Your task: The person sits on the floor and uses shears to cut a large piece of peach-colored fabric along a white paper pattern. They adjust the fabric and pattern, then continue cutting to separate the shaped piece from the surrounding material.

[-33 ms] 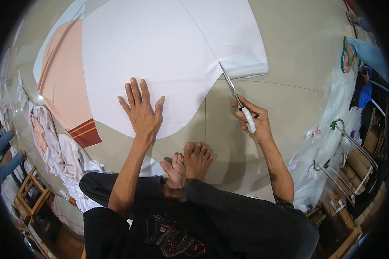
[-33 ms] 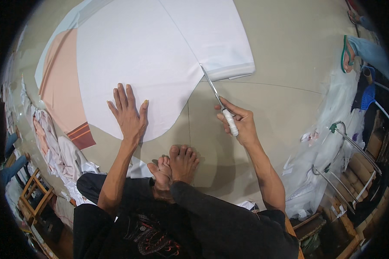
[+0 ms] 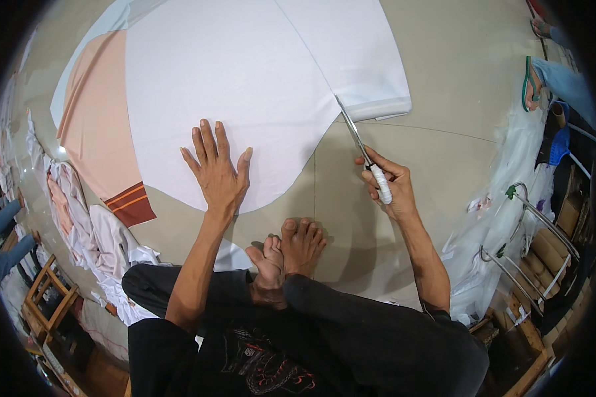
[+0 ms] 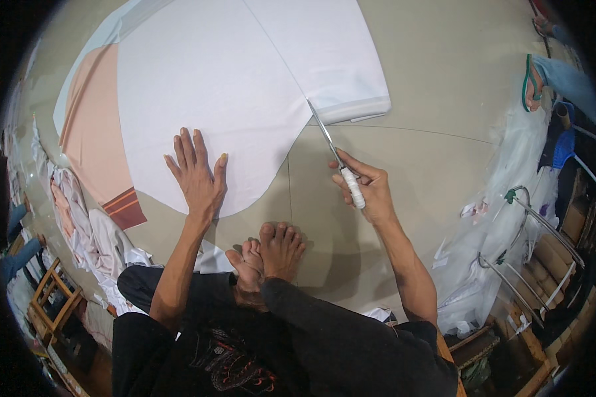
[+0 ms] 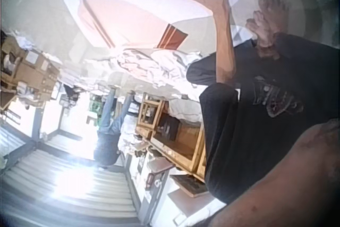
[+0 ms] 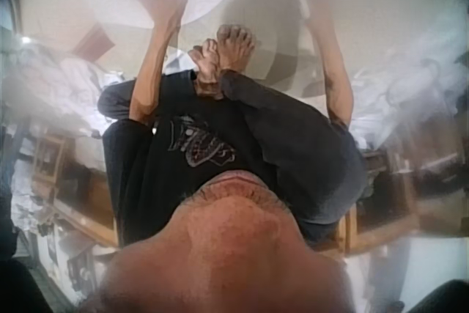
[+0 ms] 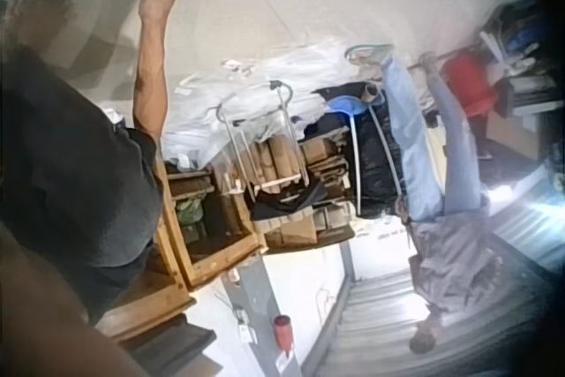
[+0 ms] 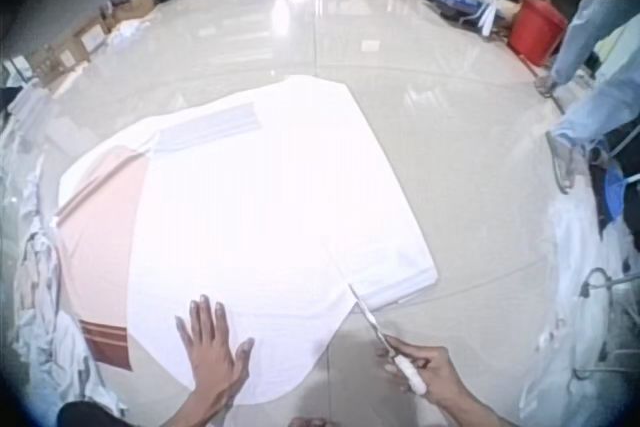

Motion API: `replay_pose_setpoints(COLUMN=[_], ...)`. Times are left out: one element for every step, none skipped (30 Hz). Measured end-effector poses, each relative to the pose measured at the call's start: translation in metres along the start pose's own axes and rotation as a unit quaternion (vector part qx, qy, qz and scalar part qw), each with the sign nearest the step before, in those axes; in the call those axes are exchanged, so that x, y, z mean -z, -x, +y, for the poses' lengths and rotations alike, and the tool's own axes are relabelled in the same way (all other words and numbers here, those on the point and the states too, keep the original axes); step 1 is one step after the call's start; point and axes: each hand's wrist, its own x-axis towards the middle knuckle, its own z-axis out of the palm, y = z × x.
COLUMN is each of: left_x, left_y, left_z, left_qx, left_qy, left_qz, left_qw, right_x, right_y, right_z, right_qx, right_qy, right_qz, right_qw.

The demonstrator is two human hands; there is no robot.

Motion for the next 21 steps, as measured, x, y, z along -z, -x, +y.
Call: replay_pose_setpoints(left_x=[-0.001, -0.002, -0.003, -0.003, -0.002, -0.002, -0.002, -0.002, -0.002, -0.002, -0.002, -0.002, -0.002, -0.001, -0.001, -0.001, -0.001, 0.0, -0.001, -0.003, -0.003], left_y=[-0.002, -0.004, -0.006, -0.006, -0.006, -0.007, -0.007, -0.007, -0.007, -0.007, -0.007, -0.007, -0.007, -0.007, -0.007, -0.007, -0.007, -0.006, -0.006, -0.006, -0.006], left_z=[0.0, 0.0, -0.001, 0.0, 0.0, 0.001, 0.002, 0.002, 0.002, 0.001, 0.001, 0.0, 0.001, 0.001, 0.002, 0.001, 0.001, 0.0, 0.0, -0.001, -0.001], left_qx=[0.0, 0.0, 0.0, -0.002, -0.004, -0.006, -0.006, -0.006, -0.005, -0.003, -0.002, 0.0, -0.002, -0.004, -0.007, -0.004, -0.001, 0.002, 0.001, 0.001, 0.0], left_qy=[0.0, 0.0, 0.0, -0.005, -0.01, -0.015, -0.012, -0.01, -0.007, -0.004, -0.001, 0.003, 0.0, -0.003, -0.006, -0.004, -0.002, 0.001, -0.001, -0.003, -0.005], left_qz=[0.002, 0.004, 0.006, 0.007, 0.008, 0.008, 0.008, 0.007, 0.006, 0.004, 0.002, 0.0, 0.003, 0.005, 0.007, 0.005, 0.003, 0.001, 0.001, 0.001, 0.002], left_qw=[1.0, 1.0, 1.0, 1.0, 1.0, 1.0, 1.0, 1.0, 1.0, 1.0, 1.0, 1.0, 1.0, 1.0, 1.0, 1.0, 1.0, 1.0, 1.0, 1.0, 1.0], right_x=[0.0, -0.002, -0.005, -0.008, -0.01, -0.011, -0.011, -0.011, -0.009, -0.009, -0.009, -0.009, -0.009, -0.009, -0.01, -0.01, -0.01, -0.009, -0.008, -0.007, -0.006], right_y=[-0.003, -0.006, -0.011, -0.014, -0.018, -0.021, -0.024, -0.026, -0.028, -0.03, -0.03, -0.03, -0.03, -0.03, -0.03, -0.031, -0.032, -0.033, -0.034, -0.035, -0.036], right_z=[-0.002, -0.005, -0.007, -0.009, -0.009, -0.009, -0.009, -0.008, -0.006, -0.005, -0.005, -0.005, -0.005, -0.005, -0.006, -0.006, -0.005, -0.004, -0.003, -0.004, -0.004], right_qx=[-0.004, 0.004, 0.011, 0.016, 0.022, 0.027, 0.033, 0.035, 0.038, 0.04, 0.041, 0.042, 0.042, 0.043, 0.043, 0.044, 0.044, 0.045, 0.046, 0.042, 0.037], right_qy=[-0.026, -0.031, -0.035, -0.04, -0.046, -0.052, -0.058, -0.065, -0.071, -0.078, -0.075, -0.072, -0.069, -0.073, -0.078, -0.082, -0.079, -0.077, -0.074, -0.068, -0.062], right_qz=[-0.005, -0.009, -0.012, -0.013, -0.019, -0.025, -0.031, -0.036, -0.04, -0.045, -0.045, -0.043, -0.042, -0.045, -0.047, -0.05, -0.051, -0.051, -0.051, -0.048, -0.045], right_qw=[1.0, 0.999, 0.999, 0.999, 0.999, 0.998, 0.997, 0.997, 0.996, 0.995, 0.995, 0.996, 0.996, 0.995, 0.995, 0.994, 0.995, 0.995, 0.995, 0.996, 0.996])
